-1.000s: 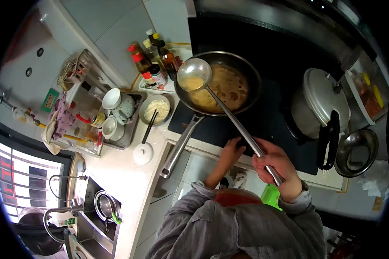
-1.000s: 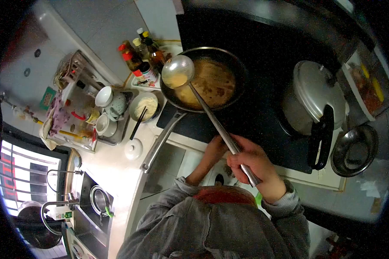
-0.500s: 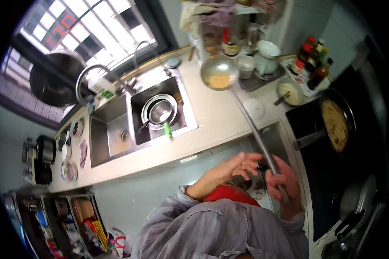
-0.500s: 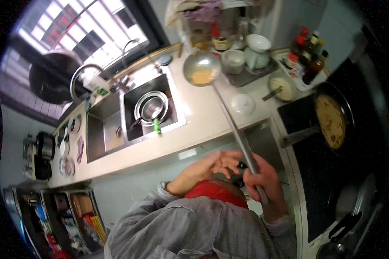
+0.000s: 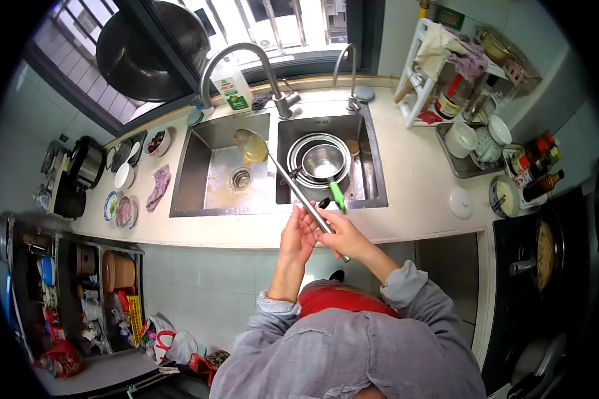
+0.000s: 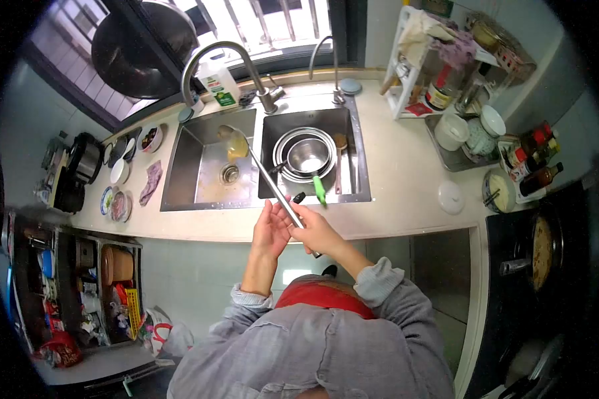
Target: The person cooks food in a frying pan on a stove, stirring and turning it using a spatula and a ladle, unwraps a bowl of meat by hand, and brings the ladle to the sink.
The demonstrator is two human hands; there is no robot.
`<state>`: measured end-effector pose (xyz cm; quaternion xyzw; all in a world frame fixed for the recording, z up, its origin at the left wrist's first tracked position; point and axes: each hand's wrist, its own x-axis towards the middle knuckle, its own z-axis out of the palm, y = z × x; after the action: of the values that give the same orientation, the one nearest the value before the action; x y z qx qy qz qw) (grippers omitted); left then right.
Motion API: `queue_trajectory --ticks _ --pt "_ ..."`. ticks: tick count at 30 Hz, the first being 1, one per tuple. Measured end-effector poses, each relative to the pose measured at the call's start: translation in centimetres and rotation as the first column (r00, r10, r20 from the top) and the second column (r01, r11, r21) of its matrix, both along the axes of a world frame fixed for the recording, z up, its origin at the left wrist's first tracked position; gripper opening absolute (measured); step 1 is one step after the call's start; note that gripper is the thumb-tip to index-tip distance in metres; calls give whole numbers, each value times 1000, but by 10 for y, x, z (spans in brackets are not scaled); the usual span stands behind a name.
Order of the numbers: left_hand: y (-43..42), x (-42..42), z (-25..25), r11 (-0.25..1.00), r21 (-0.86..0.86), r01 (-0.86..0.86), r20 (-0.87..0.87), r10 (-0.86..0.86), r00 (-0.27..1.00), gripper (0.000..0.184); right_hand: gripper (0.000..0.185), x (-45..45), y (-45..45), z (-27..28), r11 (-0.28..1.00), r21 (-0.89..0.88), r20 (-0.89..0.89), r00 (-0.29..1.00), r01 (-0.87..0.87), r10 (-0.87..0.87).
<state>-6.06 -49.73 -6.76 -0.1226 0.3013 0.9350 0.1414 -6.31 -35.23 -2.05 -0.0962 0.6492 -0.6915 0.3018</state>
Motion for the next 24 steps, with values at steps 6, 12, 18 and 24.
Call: queue_trajectory --ticks 6,12,18,24 --pt "-23 -4 -19 993 54 -105 21 104 994 45 63 -9 -23 -32 908 415 -518 838 66 175" --pt "-19 2 -23 970 -183 -161 37 171 985 44 41 -7 -19 -40 960 -258 141 979 -106 146" --pt "66 20 37 907 -397 -143 -69 125 990 44 31 32 47 10 820 -527 515 852 224 98" --pt "161 54 55 939 -314 139 -446 -275 852 52 47 123 168 53 675 -669 283 946 311 -156"
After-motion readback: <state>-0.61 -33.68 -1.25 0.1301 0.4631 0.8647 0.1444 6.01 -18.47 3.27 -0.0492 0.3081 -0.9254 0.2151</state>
